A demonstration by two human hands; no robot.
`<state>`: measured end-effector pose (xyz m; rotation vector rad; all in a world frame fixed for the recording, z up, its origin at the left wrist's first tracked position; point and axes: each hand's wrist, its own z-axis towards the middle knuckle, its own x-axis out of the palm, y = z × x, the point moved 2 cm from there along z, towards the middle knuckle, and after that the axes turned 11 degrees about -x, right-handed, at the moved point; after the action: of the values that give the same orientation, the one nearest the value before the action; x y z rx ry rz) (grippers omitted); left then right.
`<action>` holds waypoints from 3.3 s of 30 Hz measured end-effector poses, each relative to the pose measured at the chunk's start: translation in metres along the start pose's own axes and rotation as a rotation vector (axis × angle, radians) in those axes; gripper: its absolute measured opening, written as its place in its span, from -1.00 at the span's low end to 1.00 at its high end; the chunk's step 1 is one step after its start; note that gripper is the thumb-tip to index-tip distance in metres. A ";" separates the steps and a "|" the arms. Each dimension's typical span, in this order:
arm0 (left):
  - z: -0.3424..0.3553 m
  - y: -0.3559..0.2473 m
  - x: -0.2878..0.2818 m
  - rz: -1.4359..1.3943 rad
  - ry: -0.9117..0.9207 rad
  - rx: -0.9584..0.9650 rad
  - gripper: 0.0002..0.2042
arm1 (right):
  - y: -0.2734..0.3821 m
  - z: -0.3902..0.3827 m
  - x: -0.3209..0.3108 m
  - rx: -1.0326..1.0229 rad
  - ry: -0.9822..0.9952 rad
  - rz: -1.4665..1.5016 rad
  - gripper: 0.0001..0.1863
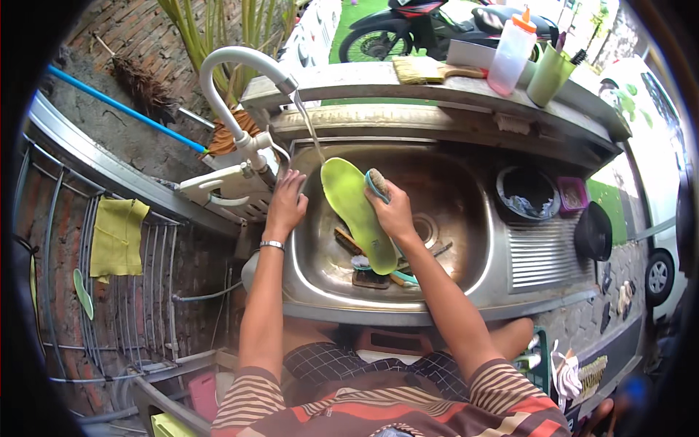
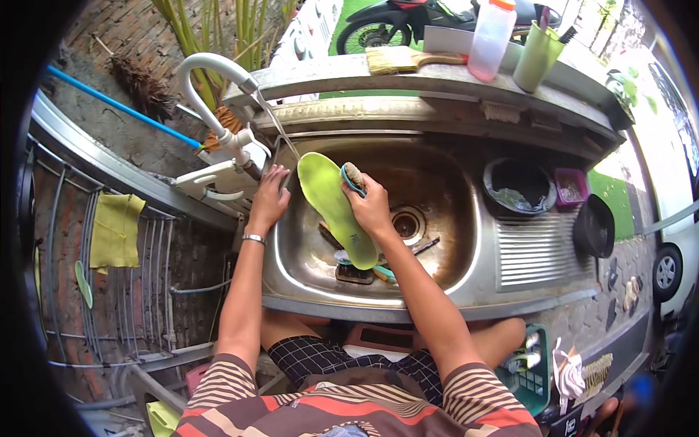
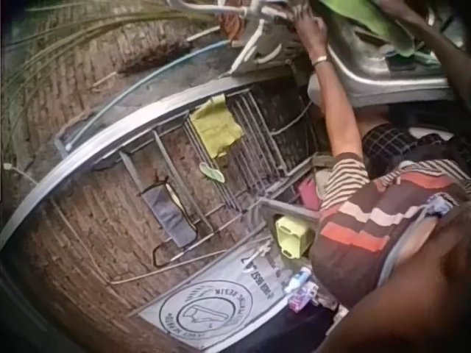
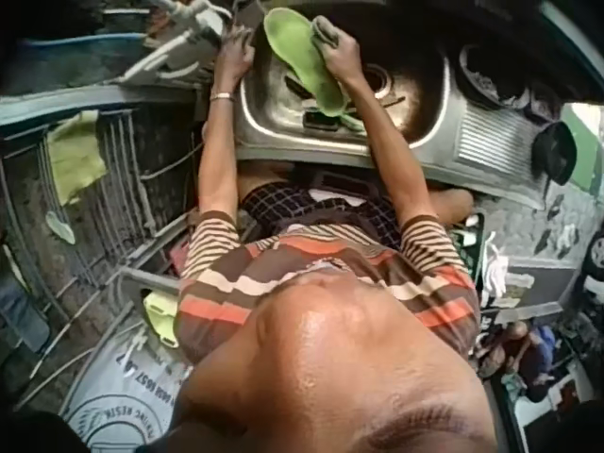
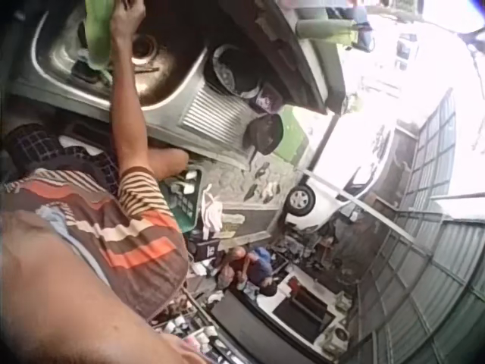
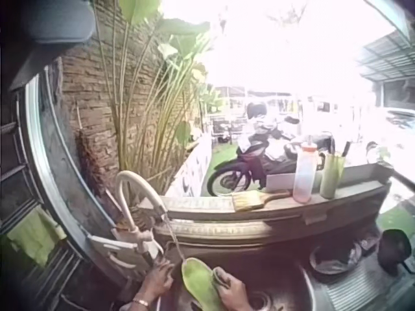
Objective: Scrubbing and rinsing shoe insoles in a sink with a brush and water.
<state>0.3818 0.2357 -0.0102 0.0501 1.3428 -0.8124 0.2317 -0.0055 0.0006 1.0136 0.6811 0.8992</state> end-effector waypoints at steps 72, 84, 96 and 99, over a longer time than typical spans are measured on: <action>0.014 -0.047 0.031 -1.228 -0.147 -0.523 -0.71 | 0.006 -0.009 0.021 -0.065 0.238 0.073 -0.89; 0.008 -0.075 0.072 -1.233 0.105 -0.352 -0.45 | 0.057 0.084 0.092 -0.410 0.357 -0.547 -0.71; -0.004 -0.104 0.067 -1.186 0.469 -0.064 -0.58 | 0.073 0.075 0.044 -0.398 0.140 -0.660 -0.77; 0.004 -0.096 0.071 -1.222 0.408 -0.119 -0.65 | 0.064 0.035 0.005 -0.476 0.040 -0.519 -0.73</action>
<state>0.3331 0.1290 -0.0318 -0.8092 1.7765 -1.7950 0.2429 -0.0003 0.0724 0.3650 0.6774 0.5810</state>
